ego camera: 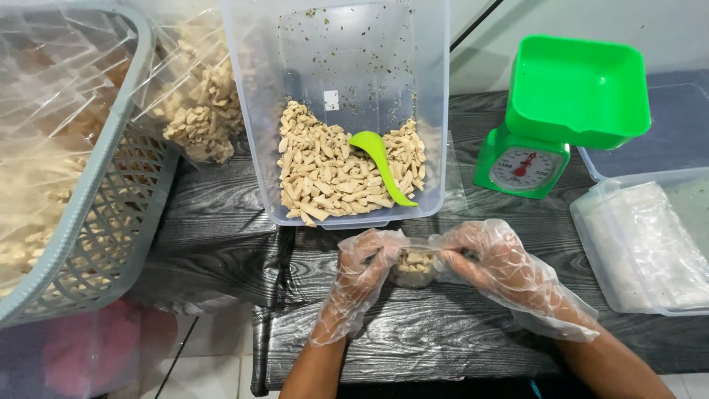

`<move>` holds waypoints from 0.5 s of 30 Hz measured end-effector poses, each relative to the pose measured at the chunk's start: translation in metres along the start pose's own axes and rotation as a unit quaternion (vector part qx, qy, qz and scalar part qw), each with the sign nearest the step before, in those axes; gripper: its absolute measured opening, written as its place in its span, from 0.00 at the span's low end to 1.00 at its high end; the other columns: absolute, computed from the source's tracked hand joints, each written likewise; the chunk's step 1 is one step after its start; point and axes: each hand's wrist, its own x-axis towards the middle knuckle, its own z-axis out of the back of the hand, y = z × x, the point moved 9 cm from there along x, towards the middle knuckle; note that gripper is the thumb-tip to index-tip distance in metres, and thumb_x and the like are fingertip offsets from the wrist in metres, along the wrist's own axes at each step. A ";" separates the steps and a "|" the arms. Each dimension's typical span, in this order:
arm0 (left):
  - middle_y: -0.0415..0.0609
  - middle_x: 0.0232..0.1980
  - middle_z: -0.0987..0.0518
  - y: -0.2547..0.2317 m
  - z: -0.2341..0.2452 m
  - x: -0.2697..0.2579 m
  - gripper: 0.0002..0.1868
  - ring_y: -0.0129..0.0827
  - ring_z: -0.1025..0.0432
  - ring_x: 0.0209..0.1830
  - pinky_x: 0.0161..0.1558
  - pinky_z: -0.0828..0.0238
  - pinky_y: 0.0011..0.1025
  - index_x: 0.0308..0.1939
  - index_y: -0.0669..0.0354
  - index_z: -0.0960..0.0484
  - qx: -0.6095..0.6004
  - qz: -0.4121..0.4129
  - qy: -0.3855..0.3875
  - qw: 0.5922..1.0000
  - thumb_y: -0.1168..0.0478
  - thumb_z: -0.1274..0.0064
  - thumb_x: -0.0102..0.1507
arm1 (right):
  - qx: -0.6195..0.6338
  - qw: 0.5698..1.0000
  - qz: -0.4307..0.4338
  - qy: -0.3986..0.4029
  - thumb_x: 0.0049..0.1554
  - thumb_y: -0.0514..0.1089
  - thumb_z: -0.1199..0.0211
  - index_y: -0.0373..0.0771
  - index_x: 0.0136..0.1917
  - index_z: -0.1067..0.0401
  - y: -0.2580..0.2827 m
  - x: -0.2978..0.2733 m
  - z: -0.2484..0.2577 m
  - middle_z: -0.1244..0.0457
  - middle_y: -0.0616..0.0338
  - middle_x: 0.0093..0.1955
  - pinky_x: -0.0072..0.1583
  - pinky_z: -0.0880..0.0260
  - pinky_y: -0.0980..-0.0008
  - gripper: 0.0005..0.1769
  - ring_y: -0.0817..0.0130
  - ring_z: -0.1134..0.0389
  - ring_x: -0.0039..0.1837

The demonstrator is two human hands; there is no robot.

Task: Packaging small dried food pieces into individual plastic bags using a spoon.

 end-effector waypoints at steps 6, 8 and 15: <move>0.51 0.32 0.16 -0.002 0.004 -0.004 0.05 0.40 0.19 0.33 0.44 0.21 0.35 0.35 0.60 0.11 0.043 -0.028 -0.017 0.999 0.63 0.37 0.61 | 0.064 0.997 -0.010 -0.032 0.49 0.38 0.29 0.42 0.39 0.16 -0.018 -0.006 -0.003 0.28 0.58 0.32 0.41 0.23 0.67 0.03 0.65 0.25 0.37; 0.55 0.36 0.15 0.000 0.003 -0.003 0.06 0.41 0.18 0.38 0.47 0.22 0.36 0.36 0.62 0.11 0.022 -0.015 -0.002 1.000 0.63 0.40 0.63 | 0.061 0.997 0.032 -0.045 0.50 0.37 0.30 0.41 0.38 0.18 -0.007 -0.003 0.000 0.30 0.55 0.31 0.38 0.25 0.65 0.01 0.61 0.26 0.34; 0.56 0.37 0.16 0.006 -0.016 -0.005 0.08 0.42 0.20 0.41 0.50 0.22 0.41 0.37 0.60 0.13 -0.034 0.043 0.010 0.998 0.59 0.36 0.62 | 0.030 0.991 0.099 -0.088 0.50 0.35 0.32 0.43 0.34 0.19 0.007 -0.017 -0.003 0.32 0.62 0.28 0.36 0.26 0.71 0.05 0.67 0.29 0.30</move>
